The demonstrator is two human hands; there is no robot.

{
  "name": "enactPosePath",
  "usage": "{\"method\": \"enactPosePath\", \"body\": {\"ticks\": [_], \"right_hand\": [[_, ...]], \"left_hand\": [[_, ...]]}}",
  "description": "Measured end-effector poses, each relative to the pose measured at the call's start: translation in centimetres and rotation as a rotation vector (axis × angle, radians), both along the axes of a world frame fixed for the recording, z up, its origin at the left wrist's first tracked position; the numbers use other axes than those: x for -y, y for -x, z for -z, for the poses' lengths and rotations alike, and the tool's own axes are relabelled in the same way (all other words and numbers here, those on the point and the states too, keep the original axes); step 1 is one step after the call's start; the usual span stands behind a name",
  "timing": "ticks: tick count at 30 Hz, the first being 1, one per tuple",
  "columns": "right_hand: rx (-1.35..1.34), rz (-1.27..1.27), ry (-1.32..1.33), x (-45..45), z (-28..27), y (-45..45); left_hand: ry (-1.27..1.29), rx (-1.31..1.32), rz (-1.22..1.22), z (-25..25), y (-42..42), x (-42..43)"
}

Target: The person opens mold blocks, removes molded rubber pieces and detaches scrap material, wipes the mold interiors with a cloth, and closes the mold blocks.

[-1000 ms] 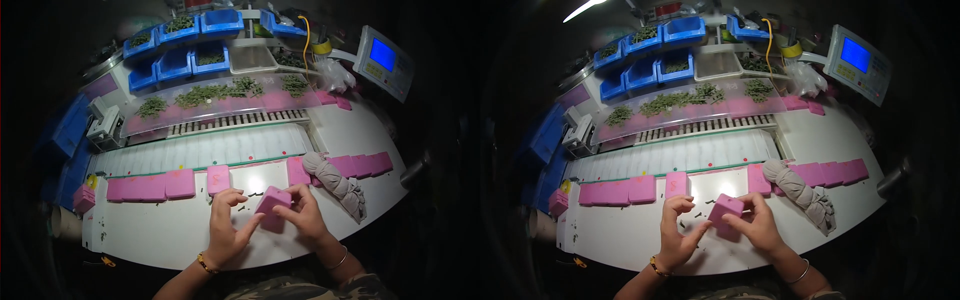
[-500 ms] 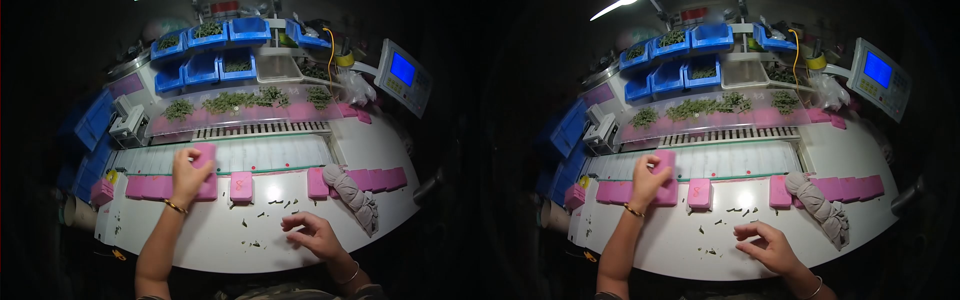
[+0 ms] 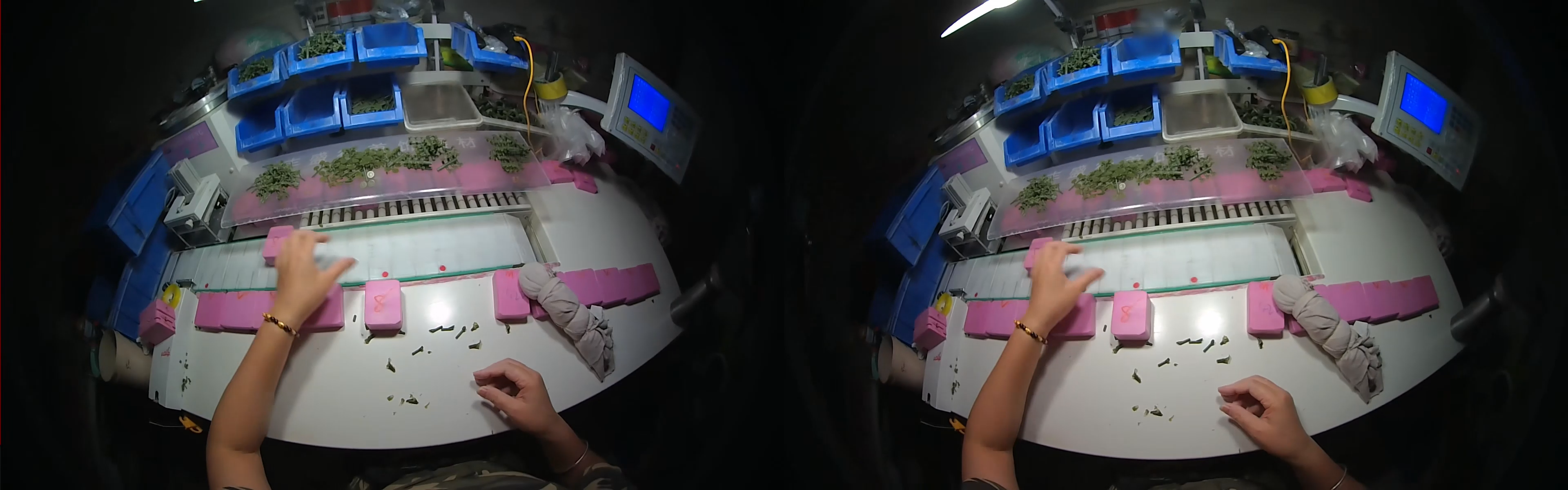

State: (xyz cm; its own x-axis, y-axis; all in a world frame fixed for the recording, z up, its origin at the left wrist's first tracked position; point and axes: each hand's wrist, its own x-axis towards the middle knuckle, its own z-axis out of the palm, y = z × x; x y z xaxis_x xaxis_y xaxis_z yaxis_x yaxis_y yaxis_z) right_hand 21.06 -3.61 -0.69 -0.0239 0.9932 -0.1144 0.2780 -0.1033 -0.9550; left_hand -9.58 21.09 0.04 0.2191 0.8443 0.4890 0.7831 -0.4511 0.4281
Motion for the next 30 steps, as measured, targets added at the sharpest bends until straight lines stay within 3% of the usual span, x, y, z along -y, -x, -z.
{"method": "enactPosePath", "body": {"ticks": [1,3,6,12,14,15,19,21,22,24,28,30], "right_hand": [[-0.001,-0.001,0.006,-0.1,0.0,0.1],[-0.019,-0.004,-0.032,-0.3,0.0,0.2],[-0.022,-0.022,-0.008,-0.2,0.0,0.2],[-0.066,0.021,-0.078,0.1,-0.2,0.6],[-0.017,0.009,-0.128,0.0,-0.3,0.9],[0.035,-0.001,-0.179,-0.1,-0.4,1.0],[0.1,0.115,-0.398,-0.4,-2.2,2.2],[0.212,0.144,-0.719,-0.7,-2.5,2.4],[0.215,0.142,-0.718,-0.9,-2.8,2.4],[0.514,-0.027,-0.843,-1.4,-3.0,2.2],[0.592,-0.1,-0.815,-1.5,-2.0,1.7],[0.585,-0.117,-0.817,-1.4,-1.9,1.5]], "left_hand": [[0.006,-0.001,-0.001,-0.7,-1.0,1.1],[0.445,-0.092,0.345,-1.8,-2.6,3.0],[0.55,-0.219,0.417,-1.8,-3.1,3.2],[0.361,-0.236,0.417,-3.5,-4.8,6.7],[0.49,0.082,0.439,-2.6,-5.0,8.2],[0.486,0.08,0.44,-2.4,-5.2,8.9],[0.268,0.368,0.555,-2.5,-6.2,12.3],[0.293,0.367,0.626,-3.5,-7.3,14.6],[0.311,0.352,0.669,-3.4,-7.8,15.4],[0.292,0.288,0.675,-2.2,-8.6,16.7],[0.32,0.259,0.668,-1.1,-8.9,17.3],[0.467,0.327,0.685,-1.7,-8.2,16.9]]}}
